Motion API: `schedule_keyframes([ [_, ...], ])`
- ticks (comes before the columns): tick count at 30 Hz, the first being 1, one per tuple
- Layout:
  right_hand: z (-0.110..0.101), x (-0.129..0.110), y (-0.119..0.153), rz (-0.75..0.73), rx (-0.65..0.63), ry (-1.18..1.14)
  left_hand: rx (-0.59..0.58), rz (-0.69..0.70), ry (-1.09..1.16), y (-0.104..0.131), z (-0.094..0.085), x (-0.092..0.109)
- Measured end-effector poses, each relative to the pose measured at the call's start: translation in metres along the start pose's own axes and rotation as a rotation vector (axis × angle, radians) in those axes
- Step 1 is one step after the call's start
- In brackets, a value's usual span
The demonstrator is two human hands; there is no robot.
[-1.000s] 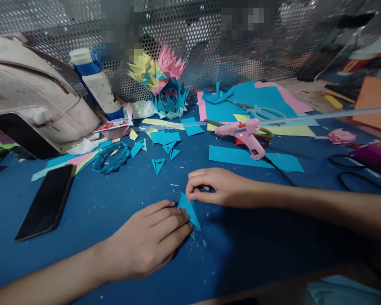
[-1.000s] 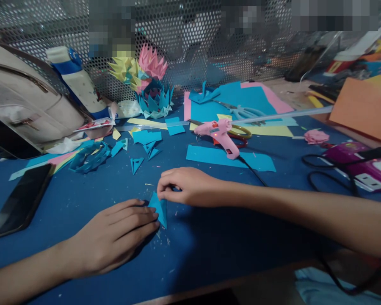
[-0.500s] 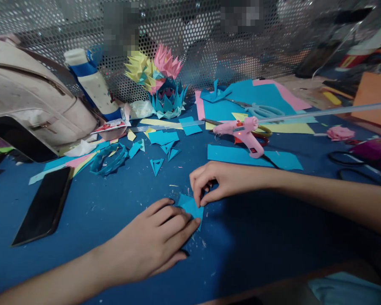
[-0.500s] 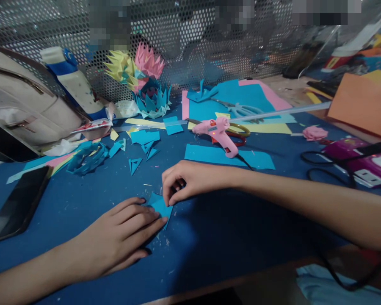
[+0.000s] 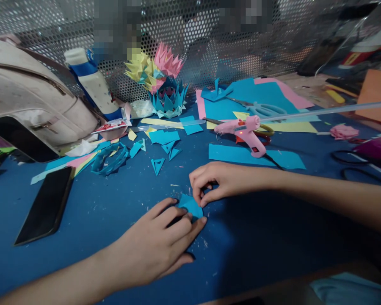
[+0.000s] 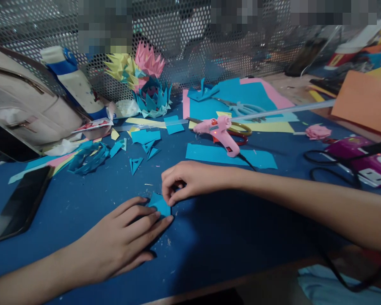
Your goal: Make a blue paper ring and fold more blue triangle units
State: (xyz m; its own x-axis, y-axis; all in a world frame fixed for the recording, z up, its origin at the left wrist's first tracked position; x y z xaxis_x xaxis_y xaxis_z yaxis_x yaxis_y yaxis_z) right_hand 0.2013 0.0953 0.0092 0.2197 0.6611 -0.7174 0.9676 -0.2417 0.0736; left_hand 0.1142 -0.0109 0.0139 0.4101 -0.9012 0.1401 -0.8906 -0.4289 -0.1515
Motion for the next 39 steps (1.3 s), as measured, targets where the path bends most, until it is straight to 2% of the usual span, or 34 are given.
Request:
schedule_keyframes([
  [13, 0.003, -0.004, 0.000, 0.116, 0.038, 0.178, 0.016, 0.007, 0.009, 0.000, 0.000, 0.001],
  [24, 0.007, -0.006, 0.002, 0.116, 0.065, 0.243, 0.036, 0.024, 0.022, 0.002, -0.001, 0.001],
  [39, 0.009, -0.011, 0.004, 0.021, 0.122, 0.345, 0.036, 0.028, 0.032, 0.001, -0.001, 0.001],
])
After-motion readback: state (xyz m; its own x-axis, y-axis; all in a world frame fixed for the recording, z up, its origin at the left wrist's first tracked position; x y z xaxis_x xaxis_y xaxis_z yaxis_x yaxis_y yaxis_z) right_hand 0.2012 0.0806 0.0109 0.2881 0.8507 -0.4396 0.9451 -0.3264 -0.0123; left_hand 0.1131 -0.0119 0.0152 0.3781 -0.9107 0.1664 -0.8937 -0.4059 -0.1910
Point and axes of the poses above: each hand's wrist, its own y-axis away from the middle knuckle, its own z-axis out of the palm, x = y × z, the point moved 8 cm from there along -y, towards the middle knuckle, and after that the axes turned 6 degrees about y, right-handed, at the moved point
